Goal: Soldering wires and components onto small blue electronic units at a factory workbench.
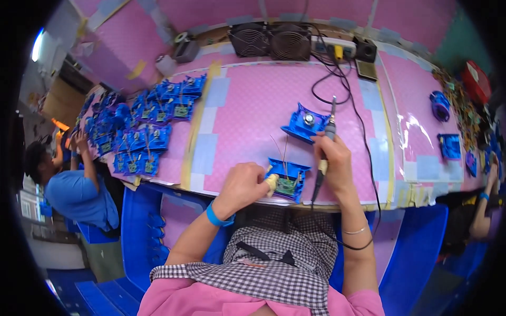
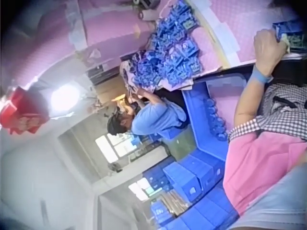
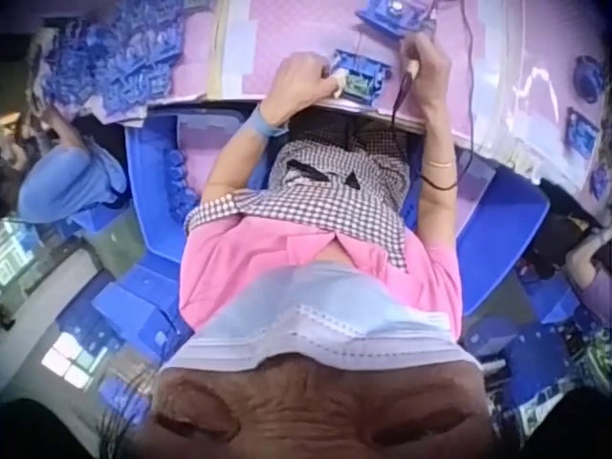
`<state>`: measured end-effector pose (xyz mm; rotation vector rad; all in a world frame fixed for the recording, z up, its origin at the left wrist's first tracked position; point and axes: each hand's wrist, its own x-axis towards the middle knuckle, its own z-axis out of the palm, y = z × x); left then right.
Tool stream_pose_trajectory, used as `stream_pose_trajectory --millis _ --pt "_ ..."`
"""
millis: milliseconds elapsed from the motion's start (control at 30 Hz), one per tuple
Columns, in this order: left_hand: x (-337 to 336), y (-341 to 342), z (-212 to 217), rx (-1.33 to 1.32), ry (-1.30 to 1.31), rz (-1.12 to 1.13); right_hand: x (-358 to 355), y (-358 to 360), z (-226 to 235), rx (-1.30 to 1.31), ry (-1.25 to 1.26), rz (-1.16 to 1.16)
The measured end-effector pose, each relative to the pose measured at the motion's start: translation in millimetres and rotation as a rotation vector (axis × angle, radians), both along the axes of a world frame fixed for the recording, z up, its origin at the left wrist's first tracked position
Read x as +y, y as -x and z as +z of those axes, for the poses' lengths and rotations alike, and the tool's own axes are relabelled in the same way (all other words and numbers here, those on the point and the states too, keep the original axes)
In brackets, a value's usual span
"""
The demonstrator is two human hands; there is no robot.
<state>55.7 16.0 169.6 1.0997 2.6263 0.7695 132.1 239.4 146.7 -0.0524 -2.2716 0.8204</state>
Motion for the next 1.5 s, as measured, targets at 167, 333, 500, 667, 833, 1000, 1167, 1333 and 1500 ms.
stream_pose_trajectory --millis 167,333,500,667,833,1000,1167,1333,1500 --pt "-24.2 -19.8 -4.8 0.013 -0.136 0.098 -7.8 -8.1 -4.6 0.007 0.202 0.093" --pt "-28.8 -22.9 -5.0 0.066 -0.118 0.182 -29.9 -8.9 0.7 -0.029 0.199 0.347" --pt "-51.4 9.2 41.8 -0.48 -0.519 0.293 -8.5 -38.5 12.2 0.251 0.717 0.2" --pt "-50.9 27.1 48.6 -0.84 -0.858 0.281 -5.5 -46.9 14.2 0.341 1.252 0.124" --pt "-23.1 13.8 32.5 -0.146 -0.585 0.211 -11.6 -74.3 -7.6 0.068 1.183 0.088" --pt "-12.0 3.6 25.3 -0.073 -0.581 0.157 -41.6 -57.3 5.8 0.057 0.999 0.176" --pt "-5.0 -6.3 31.9 -0.346 -0.662 0.236 -62.6 -19.7 19.8 0.074 1.093 0.336" --pt "-3.1 -16.0 33.2 -0.439 -0.655 0.171 -74.7 -14.4 27.8 -0.113 1.195 0.282" --pt "-12.8 -10.1 26.7 -0.484 -0.639 0.049 -71.5 -22.3 21.6 0.11 1.025 0.122"
